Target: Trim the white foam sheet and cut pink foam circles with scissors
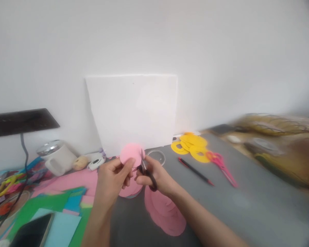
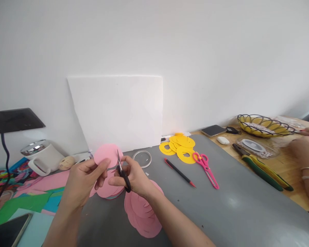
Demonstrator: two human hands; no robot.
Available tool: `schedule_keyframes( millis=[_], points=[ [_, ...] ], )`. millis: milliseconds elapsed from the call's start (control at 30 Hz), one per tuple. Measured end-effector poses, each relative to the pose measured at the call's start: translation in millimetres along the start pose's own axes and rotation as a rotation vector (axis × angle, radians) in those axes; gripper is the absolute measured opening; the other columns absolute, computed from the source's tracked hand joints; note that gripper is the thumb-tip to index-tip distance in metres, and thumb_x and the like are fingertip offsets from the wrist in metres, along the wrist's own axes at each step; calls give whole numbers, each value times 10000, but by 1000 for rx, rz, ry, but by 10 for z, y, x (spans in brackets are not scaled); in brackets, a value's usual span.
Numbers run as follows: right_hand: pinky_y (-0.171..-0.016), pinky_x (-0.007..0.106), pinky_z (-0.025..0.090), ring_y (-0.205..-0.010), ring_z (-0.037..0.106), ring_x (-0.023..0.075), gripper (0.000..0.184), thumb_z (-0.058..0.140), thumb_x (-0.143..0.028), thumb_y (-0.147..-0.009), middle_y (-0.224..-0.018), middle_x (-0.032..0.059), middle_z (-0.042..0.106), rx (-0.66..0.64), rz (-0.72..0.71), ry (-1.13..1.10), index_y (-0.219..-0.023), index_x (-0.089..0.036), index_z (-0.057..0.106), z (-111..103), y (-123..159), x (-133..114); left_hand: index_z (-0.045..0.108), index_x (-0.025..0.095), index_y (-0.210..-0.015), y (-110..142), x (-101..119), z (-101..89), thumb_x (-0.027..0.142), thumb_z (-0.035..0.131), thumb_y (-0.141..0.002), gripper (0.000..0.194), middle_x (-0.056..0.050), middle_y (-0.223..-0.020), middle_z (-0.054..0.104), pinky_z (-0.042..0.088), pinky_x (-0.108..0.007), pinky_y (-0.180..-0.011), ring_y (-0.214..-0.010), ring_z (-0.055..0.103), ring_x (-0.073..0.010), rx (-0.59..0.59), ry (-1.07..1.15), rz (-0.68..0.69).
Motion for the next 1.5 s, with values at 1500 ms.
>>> schedule_keyframes(
  millis=[1500],
  points=[
    [-474,202,247,-508,391,70,608,850,-418,-566,-596,-79,503,-2,-42,-14,-967,-203,447,-18,-20,16,544,168,-505,-14,-15,209,416,594,-787,379,43,-371,486,311,-184,-374,-355,403,-63,-117,-42,38]
  ],
)
Point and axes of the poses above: each hand's wrist, its own y-axis away from the middle knuckle, its own z-axis out of the palm, x = y × z, the point moved 9 cm from there along -y, towards the middle knuckle
